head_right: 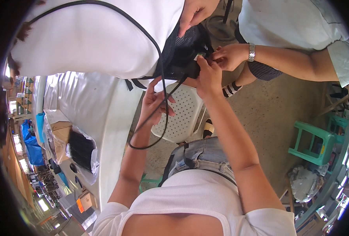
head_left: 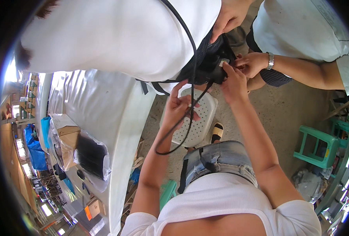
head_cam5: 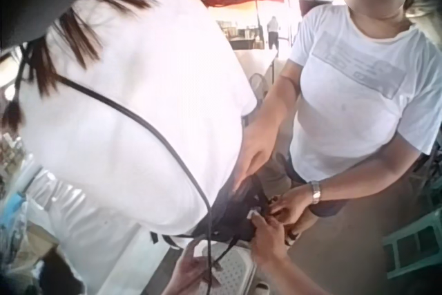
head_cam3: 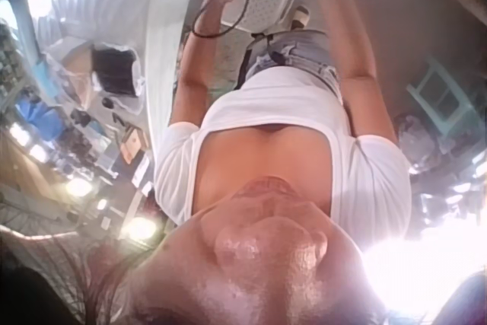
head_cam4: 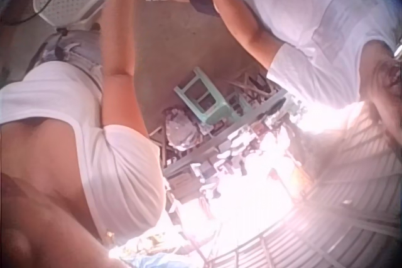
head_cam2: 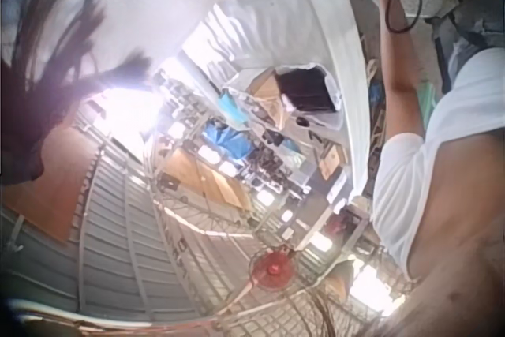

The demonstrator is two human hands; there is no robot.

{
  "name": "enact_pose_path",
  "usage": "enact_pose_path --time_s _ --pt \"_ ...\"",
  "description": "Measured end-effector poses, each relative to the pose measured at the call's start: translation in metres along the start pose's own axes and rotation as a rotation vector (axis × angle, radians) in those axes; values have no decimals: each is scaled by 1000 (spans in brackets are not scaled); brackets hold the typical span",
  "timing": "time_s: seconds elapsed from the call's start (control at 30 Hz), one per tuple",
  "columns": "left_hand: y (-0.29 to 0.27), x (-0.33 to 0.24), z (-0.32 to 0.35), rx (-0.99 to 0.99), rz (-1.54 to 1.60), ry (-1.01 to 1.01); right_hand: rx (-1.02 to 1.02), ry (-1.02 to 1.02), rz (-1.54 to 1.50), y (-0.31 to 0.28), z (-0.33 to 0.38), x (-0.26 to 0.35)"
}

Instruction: The person attaches wires to electronic modules, checks the connections, and then secures a device onto a belt worn by another person.

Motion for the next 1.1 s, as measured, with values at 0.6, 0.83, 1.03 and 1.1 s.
enact_pose_path --time_s 0.6,0.83,1.03,1.1 --pt "2 -15 -23 -47 -905 215 318 150 404 3 30 12" --pt "-29 15 -25 -152 -708 257 177 -219 1458 3 14 25" --pt "-26 6 -20 -64 -629 179 360 -261 1744 9 8 40" --pt "-21 3 -18 -55 -416 29 329 -288 1827 7 8 38"
Point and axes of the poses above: each hand's wrist, its own z-axis away from the middle knuckle, its own y-axis out of the palm, x = y × z, the point moved 2 cm from there along -z, towards the middle knuckle, and after that the axes turned 11 degrees about z, right-handed, at the moved point
